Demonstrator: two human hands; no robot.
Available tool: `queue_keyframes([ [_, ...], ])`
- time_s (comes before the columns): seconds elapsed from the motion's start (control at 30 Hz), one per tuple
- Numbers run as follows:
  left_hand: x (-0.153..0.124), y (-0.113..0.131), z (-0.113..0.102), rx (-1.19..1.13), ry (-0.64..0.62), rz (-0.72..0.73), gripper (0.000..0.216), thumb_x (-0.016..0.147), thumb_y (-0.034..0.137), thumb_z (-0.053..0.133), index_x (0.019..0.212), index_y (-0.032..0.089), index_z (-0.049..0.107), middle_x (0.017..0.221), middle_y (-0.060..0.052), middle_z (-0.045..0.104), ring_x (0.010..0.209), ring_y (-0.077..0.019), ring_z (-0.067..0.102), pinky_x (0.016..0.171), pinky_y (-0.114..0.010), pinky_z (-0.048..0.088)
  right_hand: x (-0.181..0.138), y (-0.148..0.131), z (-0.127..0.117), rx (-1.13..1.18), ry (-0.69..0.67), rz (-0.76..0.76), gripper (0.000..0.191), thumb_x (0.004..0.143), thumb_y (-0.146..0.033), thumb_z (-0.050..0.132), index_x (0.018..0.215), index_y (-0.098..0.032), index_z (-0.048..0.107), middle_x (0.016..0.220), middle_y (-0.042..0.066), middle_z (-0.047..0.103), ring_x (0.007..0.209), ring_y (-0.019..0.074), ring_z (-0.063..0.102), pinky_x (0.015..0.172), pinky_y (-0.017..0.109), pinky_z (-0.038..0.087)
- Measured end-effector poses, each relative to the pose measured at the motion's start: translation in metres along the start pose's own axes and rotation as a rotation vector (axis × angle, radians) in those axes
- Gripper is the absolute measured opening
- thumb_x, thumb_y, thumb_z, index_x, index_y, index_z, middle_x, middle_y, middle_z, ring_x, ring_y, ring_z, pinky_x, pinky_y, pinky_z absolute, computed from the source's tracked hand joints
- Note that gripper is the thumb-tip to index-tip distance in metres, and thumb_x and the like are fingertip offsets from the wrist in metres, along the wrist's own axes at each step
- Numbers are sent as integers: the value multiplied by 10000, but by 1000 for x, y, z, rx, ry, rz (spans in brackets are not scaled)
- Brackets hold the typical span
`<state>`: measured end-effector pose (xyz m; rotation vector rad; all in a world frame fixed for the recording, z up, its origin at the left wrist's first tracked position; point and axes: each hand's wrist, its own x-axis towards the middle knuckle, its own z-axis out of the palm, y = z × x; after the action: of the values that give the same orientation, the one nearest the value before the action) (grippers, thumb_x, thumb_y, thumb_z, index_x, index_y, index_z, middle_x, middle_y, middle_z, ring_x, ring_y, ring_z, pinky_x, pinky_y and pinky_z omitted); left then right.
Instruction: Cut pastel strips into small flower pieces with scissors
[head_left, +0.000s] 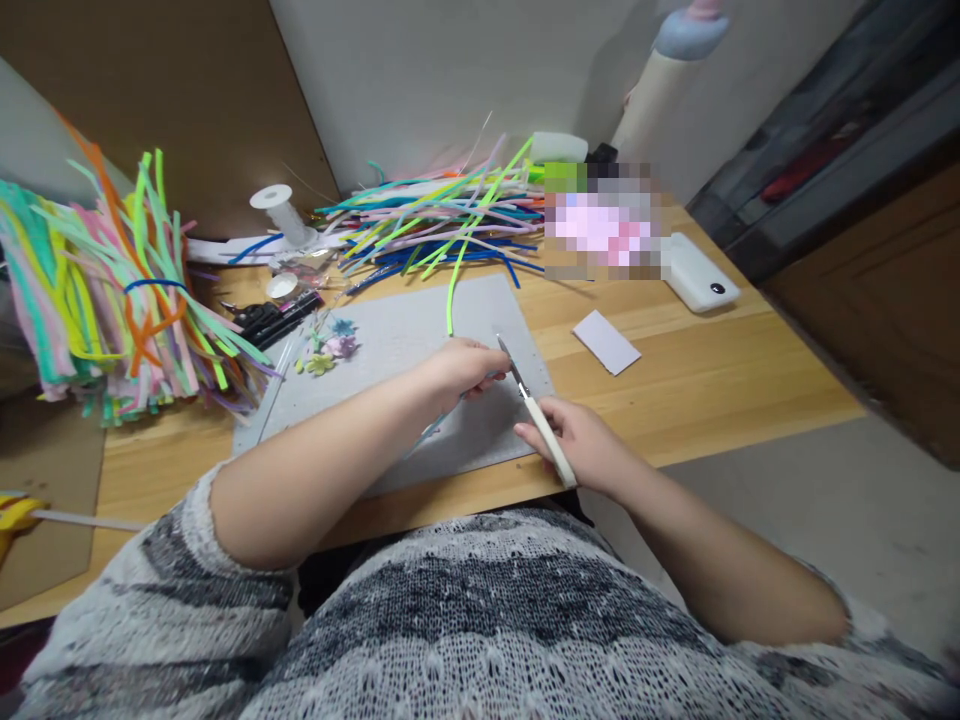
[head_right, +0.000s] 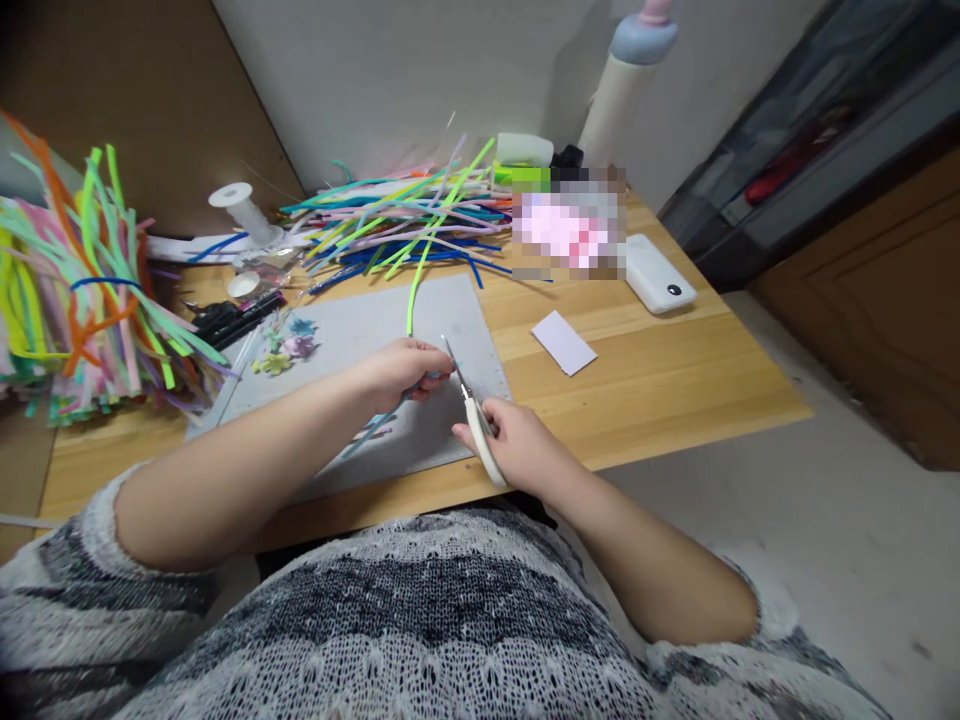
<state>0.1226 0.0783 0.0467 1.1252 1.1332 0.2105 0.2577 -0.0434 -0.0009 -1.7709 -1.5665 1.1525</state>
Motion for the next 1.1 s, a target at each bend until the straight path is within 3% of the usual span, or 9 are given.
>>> queue_keyframes([
  [0.27,21,8,7,82,-40,-18,202,648,165,615,500,146,479,413,35,393,377,-60,320,379,-207,206,4,-2,1,328,18,226,384,716,-561,606,730,-213,443,495,-75,454,378,100,466,358,210,317],
  [0.43,26,21,5,106,-5,29,198,656,206,648,551,147,491,466,31,430,394,-57,329,394,-211,212,15,10,-12,382,89,202,393,705,-567,621,748,-204,476,503,-61,494,378,103,488,364,204,314],
  [0.5,18,28,-6,160,12,90,134,676,175,626,606,146,516,528,27,469,407,-51,329,405,-215,203,18,15,-23,299,170,195,392,704,-572,619,751,-198,513,507,-50,502,397,111,484,390,221,323],
  [0.63,-12,30,-48,451,118,317,52,708,195,629,717,162,590,587,32,488,463,-59,359,442,-213,243,20,13,-44,-213,285,104,310,755,-498,595,790,-193,636,677,23,635,607,164,562,509,248,344],
  [0.77,-46,7,-94,639,364,390,116,763,217,574,854,194,640,568,37,488,475,-82,363,459,-227,264,33,-2,-47,-517,220,15,226,817,-389,540,913,-223,659,883,53,683,788,208,596,590,271,348],
  [0.83,-60,-12,-106,712,439,445,121,781,222,551,855,196,643,601,24,524,511,-94,400,488,-235,297,45,-8,-41,-582,275,41,265,800,-391,573,987,-212,630,929,73,682,814,230,602,597,285,347],
  [0.93,-72,-44,-106,809,407,522,87,792,204,542,805,185,626,733,-8,609,631,-116,497,592,-254,383,61,-15,-30,-675,334,68,295,797,-389,588,1017,-193,599,932,100,676,838,263,606,616,312,367],
  [1.1,-73,-82,-90,881,268,642,77,816,149,530,853,174,593,899,-39,616,862,-158,566,781,-301,443,70,-19,-17,-771,330,-114,196,817,-330,565,919,-174,626,996,130,643,958,293,577,736,371,421],
])
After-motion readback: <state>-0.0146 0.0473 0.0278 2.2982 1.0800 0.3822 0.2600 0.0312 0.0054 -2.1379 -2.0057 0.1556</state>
